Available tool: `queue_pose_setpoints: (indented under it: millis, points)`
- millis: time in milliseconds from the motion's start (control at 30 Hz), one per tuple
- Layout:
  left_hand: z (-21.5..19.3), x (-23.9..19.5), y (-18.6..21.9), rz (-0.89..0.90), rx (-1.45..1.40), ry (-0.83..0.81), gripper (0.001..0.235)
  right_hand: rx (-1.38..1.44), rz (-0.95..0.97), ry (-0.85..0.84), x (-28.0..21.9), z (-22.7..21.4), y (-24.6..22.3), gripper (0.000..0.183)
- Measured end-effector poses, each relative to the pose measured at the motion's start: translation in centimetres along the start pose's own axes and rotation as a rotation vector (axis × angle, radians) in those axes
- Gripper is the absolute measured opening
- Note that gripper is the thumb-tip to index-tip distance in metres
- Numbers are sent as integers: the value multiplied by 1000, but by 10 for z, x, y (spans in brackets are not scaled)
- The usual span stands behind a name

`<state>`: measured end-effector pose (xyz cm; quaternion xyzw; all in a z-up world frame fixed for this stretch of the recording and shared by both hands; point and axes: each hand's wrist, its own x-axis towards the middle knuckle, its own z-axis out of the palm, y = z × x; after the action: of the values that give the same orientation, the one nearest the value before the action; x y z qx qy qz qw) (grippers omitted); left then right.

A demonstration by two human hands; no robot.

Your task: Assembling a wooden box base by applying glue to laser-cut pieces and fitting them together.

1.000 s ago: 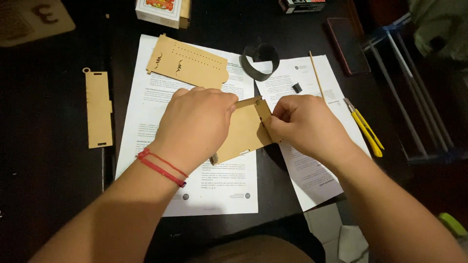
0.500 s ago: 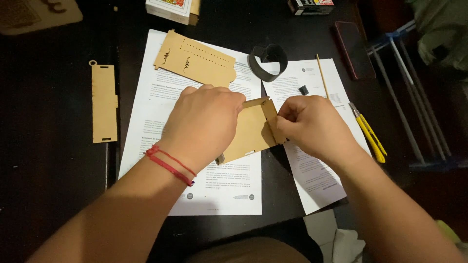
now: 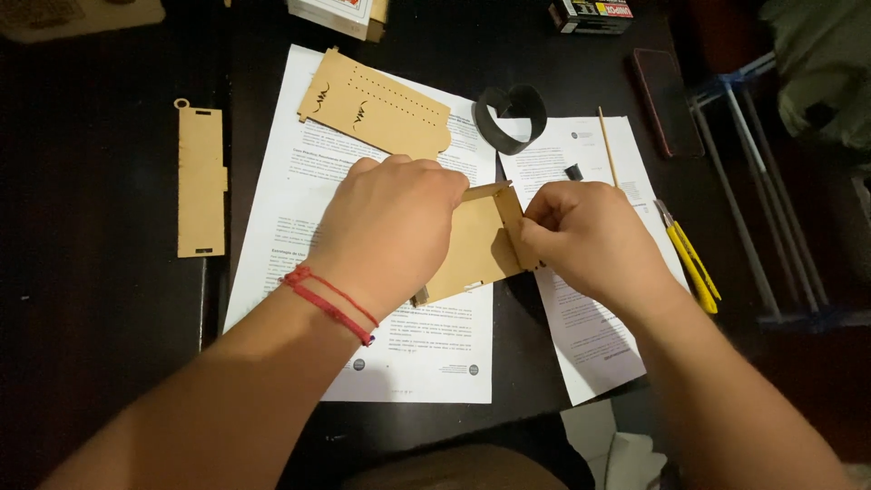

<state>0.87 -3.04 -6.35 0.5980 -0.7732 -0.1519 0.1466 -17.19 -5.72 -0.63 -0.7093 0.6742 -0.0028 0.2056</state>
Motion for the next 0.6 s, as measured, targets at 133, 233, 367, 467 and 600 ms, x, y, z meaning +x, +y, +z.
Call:
queue_pose_setpoints:
  millis: [133,233,367,467,600]
  points:
    - [1,-1,-1,8,-31,13,29,18,33,3,-4,-2,-8,14]
    - [-4,-1,1,5,4,-52,30,-1,20,17,-2,0,-4,14]
    - [5,-1,-2,28,27,36,30,-31,-12,19,1,1,-1,15]
    - [7,0,-3,50,59,57,27,-6,-17,59,0,2,-2,15]
    - [4,0,-3,31,14,15,28,-8,35,68,-6,2,-8,16]
